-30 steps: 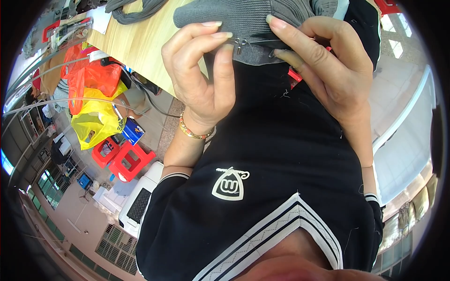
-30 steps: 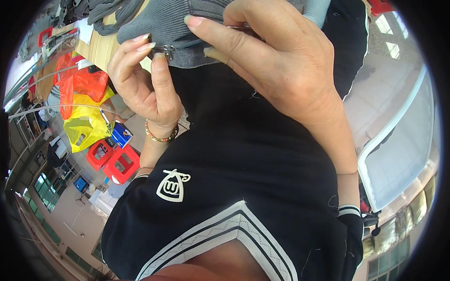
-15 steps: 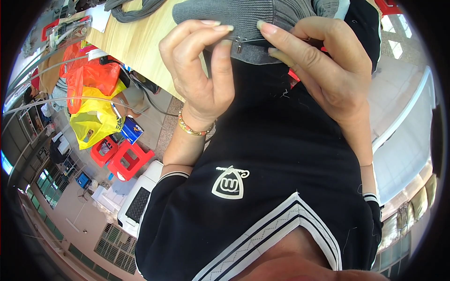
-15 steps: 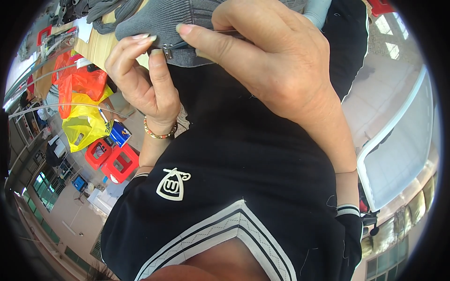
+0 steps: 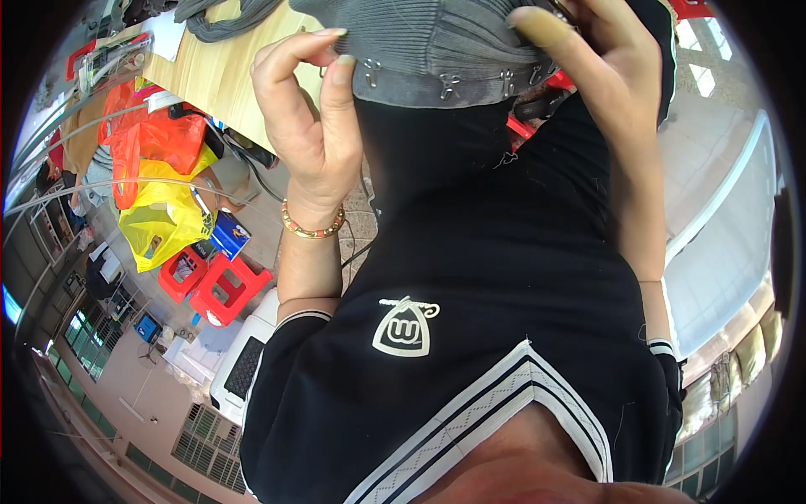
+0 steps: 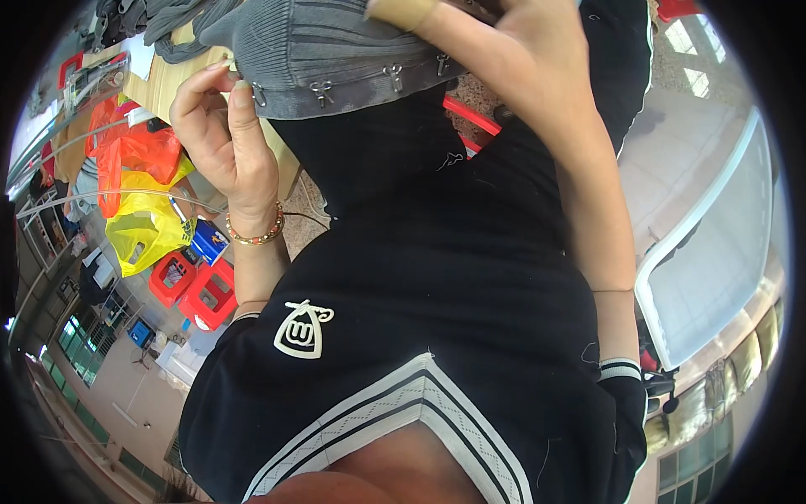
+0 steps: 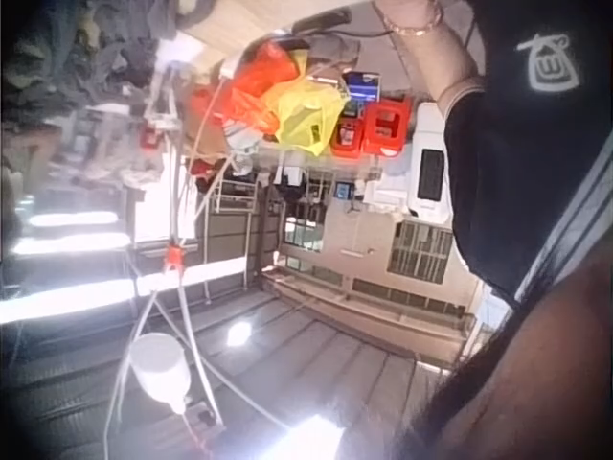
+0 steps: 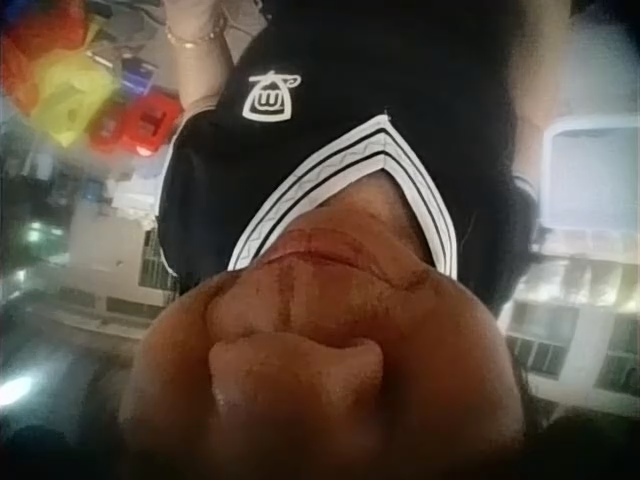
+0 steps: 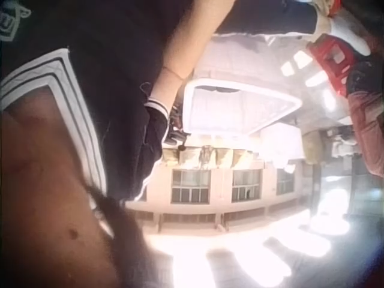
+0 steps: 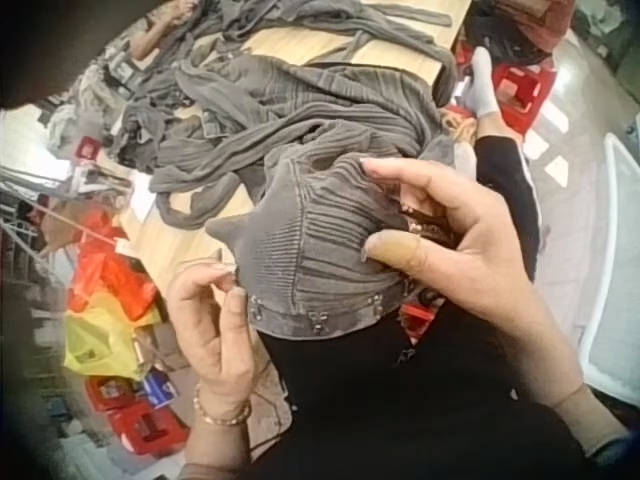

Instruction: Manually attaching metal eye and hook fasteners to grey fabric strips using pliers.

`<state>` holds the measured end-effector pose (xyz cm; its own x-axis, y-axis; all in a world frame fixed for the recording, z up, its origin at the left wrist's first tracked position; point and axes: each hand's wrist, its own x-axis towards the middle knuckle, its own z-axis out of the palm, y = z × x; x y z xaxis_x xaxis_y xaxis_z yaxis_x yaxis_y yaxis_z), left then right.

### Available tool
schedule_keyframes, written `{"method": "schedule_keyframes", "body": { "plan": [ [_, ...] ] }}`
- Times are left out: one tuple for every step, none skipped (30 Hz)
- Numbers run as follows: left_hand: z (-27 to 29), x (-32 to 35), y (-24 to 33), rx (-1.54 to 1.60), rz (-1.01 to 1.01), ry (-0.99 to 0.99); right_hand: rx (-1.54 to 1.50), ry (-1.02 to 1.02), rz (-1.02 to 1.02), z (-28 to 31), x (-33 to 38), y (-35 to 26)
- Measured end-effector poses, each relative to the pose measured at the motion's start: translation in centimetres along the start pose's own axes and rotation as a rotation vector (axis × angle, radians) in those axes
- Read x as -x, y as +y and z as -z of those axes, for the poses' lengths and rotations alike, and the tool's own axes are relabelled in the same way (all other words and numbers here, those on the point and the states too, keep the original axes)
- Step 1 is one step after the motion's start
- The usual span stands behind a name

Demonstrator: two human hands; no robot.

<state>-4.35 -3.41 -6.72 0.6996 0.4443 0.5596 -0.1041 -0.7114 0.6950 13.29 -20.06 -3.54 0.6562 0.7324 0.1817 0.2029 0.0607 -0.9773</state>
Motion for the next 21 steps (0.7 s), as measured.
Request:
{"method": "schedule_keyframes", "body": {
  "plan": [
    [0.0, 0.2, -0.1, 0.065, 0.074, 0.035, -0.133, -0.006, -0.083, -0.2, -0.5, 0.2],
    [0.0, 0.4, -0.2, 0.127, 0.151, 0.059, -0.120, -0.008, -0.080, -0.3, -0.9, 0.4],
    [0.1, 0.5, -0.4, 0.129, 0.150, 0.071, -0.108, -0.010, -0.078, -0.4, -1.3, 0.4],
    [0.2, 0.6, -0.6, 0.075, 0.122, 0.036, -0.095, -0.012, -0.075, -0.5, -1.7, 0.4],
    [0.3, 0.7, -0.7, 0.020, 0.096, 0.001, -0.090, -0.025, -0.076, -0.4, -2.0, 0.3],
    [0.4, 0.8, -0.9, 0.019, 0.099, 0.004, -0.084, -0.038, -0.077, -0.4, -2.4, 0.2],
    [0.5, 0.9, -1.0, 0.019, 0.113, 0.007, -0.078, -0.051, -0.077, -0.4, -2.8, -0.1],
    [0.5, 0.9, -1.2, 0.022, 0.139, 0.000, -0.060, -0.030, -0.001, -0.5, -3.3, -0.1],
    [0.5, 0.9, -1.3, 0.018, 0.125, 0.017, -0.043, -0.010, 0.075, -0.7, -3.9, -0.2],
    [0.4, 0.9, -1.4, 0.001, 0.109, 0.004, -0.030, -0.007, 0.124, -0.9, -4.6, -0.3],
    [0.3, 0.8, -1.5, -0.017, 0.093, -0.007, -0.017, -0.003, 0.173, -1.0, -5.2, -0.4],
    [0.2, 0.7, -1.7, -0.019, 0.095, 0.002, 0.045, -0.005, 0.207, -1.2, -5.9, -0.4],
    [0.0, 0.5, -1.8, 0.002, 0.100, 0.049, 0.107, -0.006, 0.242, -1.5, -6.5, -0.3],
    [-0.1, 0.3, -1.9, 0.020, 0.086, 0.086, 0.168, -0.004, 0.278, -1.7, -7.2, -0.3],
    [0.0, 0.1, -2.1, 0.019, 0.110, 0.110, 0.209, -0.029, 0.243, -2.0, -7.7, -0.2],
    [0.1, 0.0, -2.1, -0.037, 0.069, 0.072, 0.251, -0.055, 0.210, -2.2, -8.0, -0.1],
    [0.2, 0.0, -2.1, -0.081, 0.059, 0.031, 0.293, -0.083, 0.178, -2.3, -8.2, -0.1],
    [0.4, 0.0, -2.0, -0.056, 0.075, 0.036, 0.337, -0.078, 0.167, -2.3, -8.0, -0.1],
    [0.6, 0.1, -1.8, -0.060, 0.070, 0.063, 0.382, -0.074, 0.156, -2.3, -7.8, -0.2],
    [0.8, 0.3, -1.6, -0.060, 0.094, 0.002, 0.426, -0.071, 0.144, -2.1, -7.3, -0.4],
    [1.0, 0.6, -1.4, -0.050, 0.109, -0.044, 0.387, -0.042, 0.154, -1.9, -6.5, -0.7]
  ]
}}
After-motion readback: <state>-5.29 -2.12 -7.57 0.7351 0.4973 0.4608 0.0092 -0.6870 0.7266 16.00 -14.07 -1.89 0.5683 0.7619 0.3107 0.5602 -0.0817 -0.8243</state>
